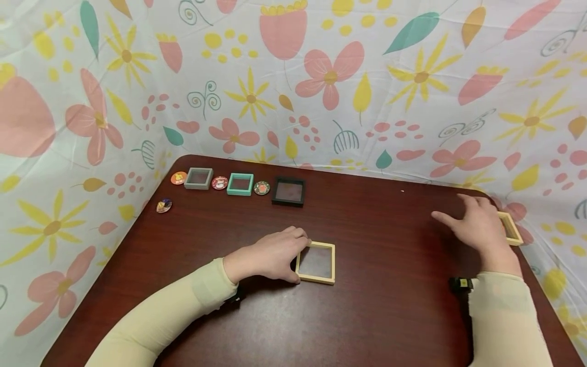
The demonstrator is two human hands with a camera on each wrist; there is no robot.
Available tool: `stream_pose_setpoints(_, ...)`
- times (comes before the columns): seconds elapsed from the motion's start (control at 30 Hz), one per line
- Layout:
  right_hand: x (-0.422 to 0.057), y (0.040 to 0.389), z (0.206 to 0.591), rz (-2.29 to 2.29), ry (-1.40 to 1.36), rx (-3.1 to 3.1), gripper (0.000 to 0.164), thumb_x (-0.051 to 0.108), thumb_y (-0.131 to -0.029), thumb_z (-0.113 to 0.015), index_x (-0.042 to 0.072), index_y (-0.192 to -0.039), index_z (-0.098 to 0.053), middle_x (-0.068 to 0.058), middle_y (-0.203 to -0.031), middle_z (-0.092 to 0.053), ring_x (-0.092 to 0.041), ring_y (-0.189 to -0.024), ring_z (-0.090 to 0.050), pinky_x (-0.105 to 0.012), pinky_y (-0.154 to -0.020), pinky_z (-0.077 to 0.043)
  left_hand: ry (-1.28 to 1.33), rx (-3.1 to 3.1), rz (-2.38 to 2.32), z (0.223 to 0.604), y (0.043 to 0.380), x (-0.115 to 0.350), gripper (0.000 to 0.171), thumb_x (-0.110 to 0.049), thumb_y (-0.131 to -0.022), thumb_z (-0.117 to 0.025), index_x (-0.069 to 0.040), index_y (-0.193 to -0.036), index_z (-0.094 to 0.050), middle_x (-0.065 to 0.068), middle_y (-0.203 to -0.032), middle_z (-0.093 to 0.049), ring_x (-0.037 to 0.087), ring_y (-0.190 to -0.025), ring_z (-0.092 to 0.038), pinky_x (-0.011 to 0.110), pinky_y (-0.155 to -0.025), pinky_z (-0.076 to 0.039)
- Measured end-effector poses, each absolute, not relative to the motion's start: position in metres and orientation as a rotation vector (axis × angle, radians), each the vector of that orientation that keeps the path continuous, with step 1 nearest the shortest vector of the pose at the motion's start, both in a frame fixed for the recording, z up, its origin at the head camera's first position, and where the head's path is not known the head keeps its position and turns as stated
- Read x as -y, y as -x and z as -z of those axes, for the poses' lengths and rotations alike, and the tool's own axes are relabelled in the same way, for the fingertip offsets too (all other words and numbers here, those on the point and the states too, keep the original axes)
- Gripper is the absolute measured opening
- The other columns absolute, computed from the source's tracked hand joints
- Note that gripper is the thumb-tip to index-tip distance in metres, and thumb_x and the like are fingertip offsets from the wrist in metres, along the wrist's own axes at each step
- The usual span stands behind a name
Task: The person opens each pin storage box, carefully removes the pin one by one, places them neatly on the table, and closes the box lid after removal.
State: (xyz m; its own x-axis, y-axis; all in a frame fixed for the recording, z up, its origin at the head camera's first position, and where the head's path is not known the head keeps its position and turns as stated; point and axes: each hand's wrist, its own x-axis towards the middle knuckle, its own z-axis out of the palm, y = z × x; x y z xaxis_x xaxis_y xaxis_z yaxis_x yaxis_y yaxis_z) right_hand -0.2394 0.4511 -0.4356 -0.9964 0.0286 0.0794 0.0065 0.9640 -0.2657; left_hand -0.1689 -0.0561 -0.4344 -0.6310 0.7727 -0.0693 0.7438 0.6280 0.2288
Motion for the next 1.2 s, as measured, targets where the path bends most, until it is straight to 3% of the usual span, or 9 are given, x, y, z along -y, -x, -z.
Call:
stream_pose_setpoints(0.2,-0.488,0.23,0.438,-0.439,0.251,3.044,0.109,0.072,-0.085,-0.055,-0.004,-0.153,-0.017,-0.044,-0.146,-0.01,-0.064,-0.126,-0.016,-0.08,-0.082,-0.023,-1.269,-2.692,-0.25,0.437,0.17,0.056,0.079,-0.052,-0.069,-0.083,-0.011,-0.13,-0.056,-0.001,-0.121,-0.05,0.014,-0.11,-0.043,0.026,-0.087,-0.044)
stream_pose_setpoints(0.3,-0.501,0.227,0.44,-0.454,0.323,3.026,0.108,0.071,-0.085,-0.056,0.003,-0.156,-0.012,-0.043,-0.144,-0.012,-0.063,-0.121,-0.019,-0.076,-0.08,-0.025,-1.273,-2.693,-0.249,0.436,0.17,0.056,0.078,-0.051,-0.068,-0.084,-0.011,-0.13,-0.056,-0.001,-0.121,-0.05,0.014,-0.109,-0.043,0.026,-0.086,-0.044)
stream_pose_setpoints(0.4,-0.512,0.225,0.443,-0.473,0.328,3.004,0.103,0.067,-0.087,-0.058,0.011,-0.158,-0.009,-0.044,-0.136,-0.02,-0.063,-0.118,-0.019,-0.07,-0.087,-0.027,-1.278,-2.697,-0.247,0.436,0.169,0.056,0.078,-0.05,-0.068,-0.084,-0.011,-0.129,-0.056,-0.001,-0.12,-0.05,0.014,-0.109,-0.043,0.026,-0.085,-0.044)
stream_pose_setpoints(0.47,-0.518,0.223,0.445,-0.465,0.345,3.008,0.102,0.067,-0.087,-0.058,0.011,-0.158,-0.009,-0.046,-0.13,-0.024,-0.064,-0.115,-0.019,-0.069,-0.088,-0.027,-1.282,-2.701,-0.246,0.435,0.169,0.056,0.077,-0.05,-0.068,-0.084,-0.012,-0.129,-0.056,-0.002,-0.12,-0.05,0.014,-0.108,-0.043,0.025,-0.085,-0.044)
stream_pose_setpoints(0.63,-0.529,0.217,0.447,-0.456,0.452,3.057,0.107,0.068,-0.088,-0.055,-0.007,-0.151,-0.012,-0.049,-0.121,-0.027,-0.064,-0.113,-0.023,-0.069,-0.089,-0.03,-1.299,-2.708,-0.244,0.434,0.168,0.055,0.076,-0.049,-0.067,-0.084,-0.012,-0.128,-0.057,-0.002,-0.12,-0.051,0.013,-0.108,-0.044,0.025,-0.087,-0.043)
stream_pose_setpoints(0.77,-0.534,0.215,0.448,-0.465,0.473,3.073,0.105,0.068,-0.089,-0.054,-0.012,-0.146,-0.016,-0.049,-0.119,-0.03,-0.062,-0.108,-0.028,-0.068,-0.087,-0.032,-1.3,-2.702,-0.245,0.433,0.168,0.055,0.076,-0.049,-0.068,-0.084,-0.012,-0.128,-0.057,-0.002,-0.12,-0.051,0.013,-0.108,-0.044,0.024,-0.087,-0.043)
stream_pose_setpoints(1.0,-0.537,0.219,0.453,-0.483,0.342,3.063,0.095,0.061,-0.09,-0.057,0.018,-0.159,-0.007,-0.043,-0.112,-0.042,-0.057,-0.091,-0.044,-0.066,-0.073,-0.039,-1.289,-2.689,-0.25,0.431,0.169,0.055,0.076,-0.049,-0.069,-0.084,-0.012,-0.129,-0.056,-0.002,-0.121,-0.05,0.013,-0.109,-0.044,0.025,-0.087,-0.043)
stream_pose_setpoints(1.2,-0.533,0.218,0.452,-0.487,0.366,3.077,0.098,0.061,-0.09,-0.058,0.02,-0.159,-0.001,-0.046,-0.112,-0.04,-0.059,-0.091,-0.044,-0.066,-0.073,-0.039,-1.286,-2.695,-0.243,0.433,0.168,0.056,0.076,-0.05,-0.069,-0.083,-0.012,-0.129,-0.056,-0.002,-0.121,-0.05,0.013,-0.109,-0.043,0.024,-0.085,-0.043)
